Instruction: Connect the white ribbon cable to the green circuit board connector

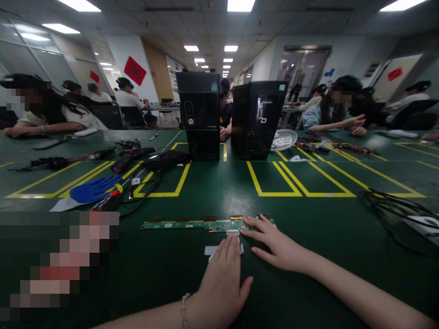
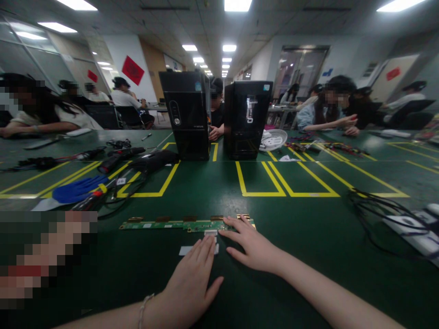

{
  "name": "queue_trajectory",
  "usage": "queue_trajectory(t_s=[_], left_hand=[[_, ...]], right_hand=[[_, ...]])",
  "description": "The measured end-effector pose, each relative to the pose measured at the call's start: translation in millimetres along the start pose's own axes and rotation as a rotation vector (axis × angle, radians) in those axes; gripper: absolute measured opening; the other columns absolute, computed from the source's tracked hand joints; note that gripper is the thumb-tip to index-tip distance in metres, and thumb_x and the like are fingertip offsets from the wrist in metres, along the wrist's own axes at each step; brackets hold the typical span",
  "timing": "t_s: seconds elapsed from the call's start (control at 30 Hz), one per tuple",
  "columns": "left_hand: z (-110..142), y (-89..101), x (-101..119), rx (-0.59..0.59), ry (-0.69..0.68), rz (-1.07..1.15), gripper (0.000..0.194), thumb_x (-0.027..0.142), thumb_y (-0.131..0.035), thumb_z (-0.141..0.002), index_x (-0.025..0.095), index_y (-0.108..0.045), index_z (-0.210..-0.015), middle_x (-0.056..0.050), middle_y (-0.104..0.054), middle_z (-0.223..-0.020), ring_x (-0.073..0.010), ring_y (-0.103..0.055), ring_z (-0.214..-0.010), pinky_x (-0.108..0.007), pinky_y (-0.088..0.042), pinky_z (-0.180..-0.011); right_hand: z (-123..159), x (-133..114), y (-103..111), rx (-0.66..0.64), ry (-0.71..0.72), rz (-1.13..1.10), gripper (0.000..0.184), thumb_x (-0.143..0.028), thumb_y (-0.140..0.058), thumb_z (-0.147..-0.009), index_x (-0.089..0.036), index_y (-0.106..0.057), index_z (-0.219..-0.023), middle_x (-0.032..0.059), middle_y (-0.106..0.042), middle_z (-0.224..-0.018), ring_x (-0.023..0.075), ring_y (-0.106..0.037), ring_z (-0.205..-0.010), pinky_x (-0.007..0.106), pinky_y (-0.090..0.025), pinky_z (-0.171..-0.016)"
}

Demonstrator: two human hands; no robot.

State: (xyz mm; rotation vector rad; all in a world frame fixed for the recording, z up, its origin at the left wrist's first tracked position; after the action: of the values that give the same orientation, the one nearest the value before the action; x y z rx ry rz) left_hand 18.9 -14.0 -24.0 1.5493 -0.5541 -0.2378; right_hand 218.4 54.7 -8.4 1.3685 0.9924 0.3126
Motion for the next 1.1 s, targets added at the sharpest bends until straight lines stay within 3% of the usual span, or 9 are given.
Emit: queue_trajectory(t_s=[0.27,0.57,0.83,1.1], left_hand=[[-0.5,3.4,0.4,-0.028,-0.003,-0.008,0.069,0.053,-0.036,-0.091,0.003,-0.041,-0.139,-0.02,-0.036,-0.146,-0.0322,-0.036,-0.134,-0.044,-0.032,-0.11],[0.6,8.4,-1.5,0.046,-0.064,-0.035,0.061,0.047,-0.038,-0.091,0.007,-0.045,-0.136,-0.017,-0.041,-0.144,-0.0301,-0.035,-0.134,-0.046,-0.023,-0.113],[3.3,6.8,2.1,0.027,-0.048,-0.039,0.064,0.048,-0.035,-0.092,0.004,-0.044,-0.137,-0.02,-0.041,-0.143,-0.0321,-0.036,-0.133,-0.045,-0.029,-0.111],[3.5,4.3,4.3,0.002,-0.025,-0.063,0.076,0.06,-0.036,-0.089,0.001,-0.044,-0.136,-0.023,-0.041,-0.142,-0.0352,-0.04,-0.13,-0.046,-0.037,-0.106]], right_hand=[[0.8,-1.2,0.6,-0.006,-0.011,0.035,0.045,-0.036,-0.049,-0.096,-0.029,-0.04,-0.139,0.0035,-0.022,-0.149,0.0265,-0.017,-0.136,0.055,-0.013,-0.112],[1.3,-0.6,-2.5,0.031,0.008,0.06,0.046,-0.032,-0.05,-0.094,-0.027,-0.041,-0.138,0.0058,-0.026,-0.148,0.0264,-0.021,-0.135,0.053,-0.014,-0.113],[1.0,-0.4,-2.3,0.015,-0.001,0.089,0.044,-0.034,-0.048,-0.096,-0.029,-0.039,-0.139,0.0029,-0.023,-0.149,0.0235,-0.019,-0.136,0.052,-0.014,-0.113],[1.6,0.9,-2.0,0.014,0.004,0.084,0.046,-0.036,-0.048,-0.096,-0.03,-0.038,-0.14,0.0033,-0.022,-0.149,0.0242,-0.02,-0.136,0.052,-0.016,-0.113]])
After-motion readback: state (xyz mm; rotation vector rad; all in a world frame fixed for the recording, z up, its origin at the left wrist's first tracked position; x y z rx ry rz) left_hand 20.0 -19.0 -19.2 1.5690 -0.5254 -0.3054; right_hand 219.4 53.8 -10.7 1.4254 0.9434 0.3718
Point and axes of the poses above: each hand's wrist, its own z-axis away from the middle knuckle, its own y-axis out of the back of the hand, x = y × z, the point moved 1 cm from there along -z, towards the middle knuckle
